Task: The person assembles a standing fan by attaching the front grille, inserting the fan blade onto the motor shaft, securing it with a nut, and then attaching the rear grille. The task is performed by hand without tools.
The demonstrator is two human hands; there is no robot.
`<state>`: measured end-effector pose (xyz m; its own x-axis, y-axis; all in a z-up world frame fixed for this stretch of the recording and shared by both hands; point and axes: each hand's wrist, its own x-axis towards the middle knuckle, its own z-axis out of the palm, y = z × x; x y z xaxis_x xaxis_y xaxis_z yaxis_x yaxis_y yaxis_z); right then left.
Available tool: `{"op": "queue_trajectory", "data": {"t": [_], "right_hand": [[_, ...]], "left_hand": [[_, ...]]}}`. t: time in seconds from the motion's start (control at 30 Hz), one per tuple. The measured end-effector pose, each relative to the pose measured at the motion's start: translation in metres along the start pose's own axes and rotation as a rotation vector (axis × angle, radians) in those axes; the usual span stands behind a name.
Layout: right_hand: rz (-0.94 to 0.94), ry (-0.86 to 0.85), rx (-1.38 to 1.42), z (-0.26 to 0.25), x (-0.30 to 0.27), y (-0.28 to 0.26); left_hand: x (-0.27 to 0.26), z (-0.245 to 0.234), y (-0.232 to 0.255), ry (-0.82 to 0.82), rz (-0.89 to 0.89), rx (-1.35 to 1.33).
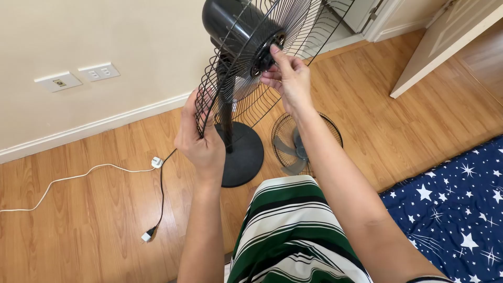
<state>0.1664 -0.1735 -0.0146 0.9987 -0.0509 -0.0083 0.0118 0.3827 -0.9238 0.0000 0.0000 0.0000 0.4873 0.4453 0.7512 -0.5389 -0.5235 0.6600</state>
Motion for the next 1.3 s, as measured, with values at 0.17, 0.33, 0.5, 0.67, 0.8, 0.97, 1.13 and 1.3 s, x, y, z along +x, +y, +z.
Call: {"op": "queue_trajectory", "data": {"t": [0.17, 0.33, 0.5, 0.67, 0.8, 0.97, 1.13, 1.3], "right_hand": [[-0.37, -0.013, -0.32, 0.005, -0.004, -0.003], [-0.842, -0.029, -0.746, 0.001, -0.025, -0.002], [-1.099, -0.104, -0.873, -0.01, -0.022, 0.006], [-1.094, -0.06, -0.835, -0.01, -0.028, 0.009], [-0.193, 0.1, -0.018, 0.004, -0.023, -0.005], [0.152, -0.045, 0.066, 0.01, -0.014, -0.021], [-0.098, -0.061, -0.053, 0.009, -0.008, -0.016], [-0.832, -0.033, -0.709, -0.001, -0.022, -0.004]], "left_hand": [[0.001, 0.002, -0.003, 0.007, -0.006, -0.014], [0.0, 0.006, -0.004, 0.008, -0.03, -0.029], [-0.002, 0.004, 0.002, -0.003, 0.013, -0.013], [-0.001, 0.007, 0.002, 0.001, 0.011, -0.027], [0.001, 0.008, 0.0, 0.023, -0.018, -0.076], [0.001, 0.004, 0.0, 0.001, -0.007, -0.048], [-0.001, 0.008, -0.004, 0.029, -0.029, -0.049], [-0.005, 0.012, -0.002, 0.027, -0.031, -0.075]]}}
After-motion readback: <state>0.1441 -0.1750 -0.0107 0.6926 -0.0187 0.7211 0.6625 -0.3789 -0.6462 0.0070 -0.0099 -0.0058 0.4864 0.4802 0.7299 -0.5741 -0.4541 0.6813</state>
